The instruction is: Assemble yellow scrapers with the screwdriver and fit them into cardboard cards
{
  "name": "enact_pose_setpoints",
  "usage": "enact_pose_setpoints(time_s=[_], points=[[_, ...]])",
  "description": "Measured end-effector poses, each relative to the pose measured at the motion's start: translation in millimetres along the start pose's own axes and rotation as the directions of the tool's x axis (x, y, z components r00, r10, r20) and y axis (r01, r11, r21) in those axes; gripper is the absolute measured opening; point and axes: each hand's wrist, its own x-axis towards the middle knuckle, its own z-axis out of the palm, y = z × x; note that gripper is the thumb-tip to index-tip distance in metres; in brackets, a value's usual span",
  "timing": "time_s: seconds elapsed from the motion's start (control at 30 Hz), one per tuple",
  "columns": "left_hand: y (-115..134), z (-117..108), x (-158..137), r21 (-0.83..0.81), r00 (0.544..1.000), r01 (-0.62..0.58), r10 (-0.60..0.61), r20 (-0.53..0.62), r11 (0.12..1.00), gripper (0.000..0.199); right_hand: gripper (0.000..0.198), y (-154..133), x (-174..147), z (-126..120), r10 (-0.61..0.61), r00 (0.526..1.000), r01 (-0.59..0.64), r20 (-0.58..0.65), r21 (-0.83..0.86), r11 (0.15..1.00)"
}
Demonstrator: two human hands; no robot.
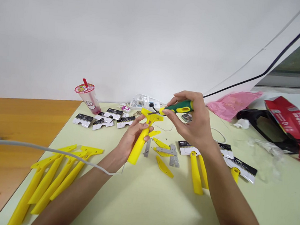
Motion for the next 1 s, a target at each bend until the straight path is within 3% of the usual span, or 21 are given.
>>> enact_pose_setpoints(time_s=[0.13, 0.27, 0.4, 0.63, 0.83, 1.0], points=[[-0.8, -1.0, 1.1, -0.001, 1.000, 0.002, -0.002, -0.004, 1.000, 0.059, 0.053, -0.6, 0.7, -3.2, -0.007, 0.996, 0.002, 0.093, 0.048, 0.999], [-0.2, -0.6, 0.9, -0.004, 1.000, 0.001, -0.001, -0.013, 1.000, 0.058, 0.051, -1.4, -0.4, -6.1, 0.018, 0.988, -0.036, 0.151, 0.121, 0.992], [0.1, 0.3, 0.2, -0.009, 1.000, -0.001, 0.001, -0.018, 1.000, 0.058, 0.047, -1.0, -0.8, -5.5, 0.032, 0.990, -0.048, 0.136, 0.117, 0.992], [-0.2, 2.7, -1.7, 0.006, 1.000, -0.007, 0.007, -0.013, 1.000, 0.057, 0.047, 1.3, 0.5, -0.8, 0.007, 1.000, -0.007, -0.023, -0.025, 1.000], [0.6, 6.2, -3.5, -0.018, 0.998, -0.007, 0.006, -0.060, 1.000, 0.059, 0.060, -1.2, -1.3, -2.5, 0.015, 0.995, -0.022, 0.103, 0.075, 0.997], [0.3, 3.7, -2.3, -0.010, 1.000, -0.008, 0.008, -0.018, 1.000, 0.056, 0.059, -2.1, -2.6, -0.1, 0.014, 0.991, -0.034, 0.130, 0.153, 0.988]])
